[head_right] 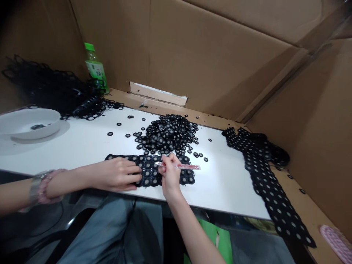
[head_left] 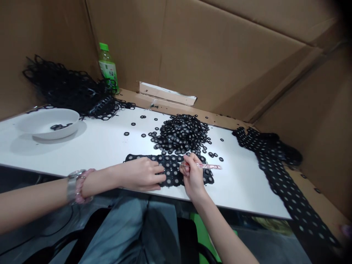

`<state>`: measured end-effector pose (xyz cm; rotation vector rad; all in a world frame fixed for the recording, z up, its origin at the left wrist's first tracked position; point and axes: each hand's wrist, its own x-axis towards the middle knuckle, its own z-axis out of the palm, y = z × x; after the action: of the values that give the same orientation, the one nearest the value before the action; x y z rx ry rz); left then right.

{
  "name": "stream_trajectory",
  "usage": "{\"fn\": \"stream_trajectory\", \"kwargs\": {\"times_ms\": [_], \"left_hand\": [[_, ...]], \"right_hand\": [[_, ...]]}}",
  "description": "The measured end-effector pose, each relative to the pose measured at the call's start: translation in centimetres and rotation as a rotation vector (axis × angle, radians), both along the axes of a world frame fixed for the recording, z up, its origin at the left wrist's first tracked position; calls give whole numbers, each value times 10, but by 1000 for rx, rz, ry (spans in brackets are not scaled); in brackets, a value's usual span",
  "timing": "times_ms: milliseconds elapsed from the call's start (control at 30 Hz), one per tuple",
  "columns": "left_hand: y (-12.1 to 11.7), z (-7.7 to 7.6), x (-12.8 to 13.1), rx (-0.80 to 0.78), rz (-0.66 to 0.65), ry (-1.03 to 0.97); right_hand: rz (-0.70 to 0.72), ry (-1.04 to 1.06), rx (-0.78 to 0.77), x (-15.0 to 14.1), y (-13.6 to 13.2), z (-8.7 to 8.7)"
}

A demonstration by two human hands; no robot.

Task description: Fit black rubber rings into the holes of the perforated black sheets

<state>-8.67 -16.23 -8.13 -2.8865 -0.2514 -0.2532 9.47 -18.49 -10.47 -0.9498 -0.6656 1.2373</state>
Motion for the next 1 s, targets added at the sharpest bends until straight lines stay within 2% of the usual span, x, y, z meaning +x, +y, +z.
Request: {"fn": "stream_trajectory", "kwargs": {"times_ms": [100, 233, 300, 433, 600, 767, 867, 1000], "left_hand": [[-2, 8, 4, -36, -38, 34], [-10, 13, 11, -10, 100, 105], [-12, 11, 12, -9, 164, 128], [-15, 0, 8, 10, 195, 52], [-20, -9, 3, 70, 183, -110], [-20, -12, -1, 161, 101, -267], [-17, -13, -3, 201, 78, -315], [-14, -16, -2, 213, 63, -347]], "right_hand": [[0, -30, 8, 1, 2, -1], [-23, -60, 21, 0, 2, -2], [-41, -100, 37, -2, 1, -2], [-43, -199, 73, -7, -5, 0], [27, -324, 35, -12, -12, -4], [95, -650, 65, -10, -13, -9], [81, -797, 97, -10, -13, -6], [65, -854, 100, -12, -12, -2]]}}
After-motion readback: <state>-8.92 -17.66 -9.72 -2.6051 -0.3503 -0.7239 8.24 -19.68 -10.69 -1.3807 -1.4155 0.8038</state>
